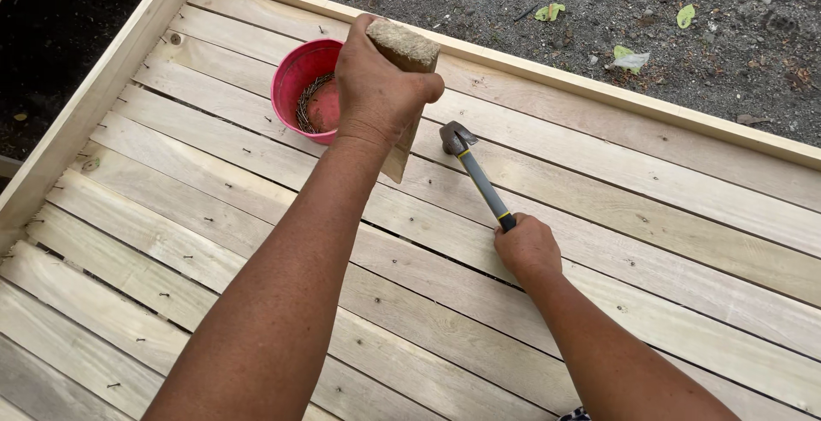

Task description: The person uses a hammer to drive nails into a wooden slatted frame. They hold a small block of wood against the frame and repeatedly strike it with the hammer. The person also taps the slats directly with the hammer to adjust their position.

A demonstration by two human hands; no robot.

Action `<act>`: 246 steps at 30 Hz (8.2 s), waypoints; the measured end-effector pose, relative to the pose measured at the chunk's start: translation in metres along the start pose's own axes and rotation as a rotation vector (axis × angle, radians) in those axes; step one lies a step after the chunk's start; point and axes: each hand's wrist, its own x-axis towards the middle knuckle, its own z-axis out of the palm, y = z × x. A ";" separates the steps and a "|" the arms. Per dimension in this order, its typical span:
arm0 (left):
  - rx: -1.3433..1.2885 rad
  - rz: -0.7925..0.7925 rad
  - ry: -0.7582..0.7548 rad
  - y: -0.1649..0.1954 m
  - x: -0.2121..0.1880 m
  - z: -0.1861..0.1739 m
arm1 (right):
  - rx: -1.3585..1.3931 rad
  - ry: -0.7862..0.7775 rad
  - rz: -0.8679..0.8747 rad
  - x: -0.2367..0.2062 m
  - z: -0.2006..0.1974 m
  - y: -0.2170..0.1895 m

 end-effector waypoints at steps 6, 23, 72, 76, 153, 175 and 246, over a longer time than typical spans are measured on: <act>0.040 -0.034 0.089 -0.028 -0.023 -0.019 | -0.008 -0.010 0.014 0.002 -0.001 0.001; -0.176 -0.202 0.197 -0.049 0.002 -0.039 | -0.021 -0.024 0.012 0.003 -0.004 0.002; -0.177 0.018 0.168 -0.091 -0.014 -0.002 | 0.222 -0.109 -0.342 -0.117 -0.111 -0.067; -0.187 0.050 0.089 -0.086 -0.016 0.001 | 0.112 -0.144 -0.310 -0.120 -0.109 -0.069; -0.397 -0.185 0.066 -0.082 -0.024 0.012 | 0.026 -0.151 -0.023 -0.004 -0.003 0.026; -0.204 -0.210 0.081 -0.085 -0.017 0.008 | 0.093 -0.139 -0.207 -0.010 0.005 0.079; -0.011 -0.249 0.184 -0.093 -0.098 -0.082 | 0.215 -0.387 0.043 -0.065 0.028 0.020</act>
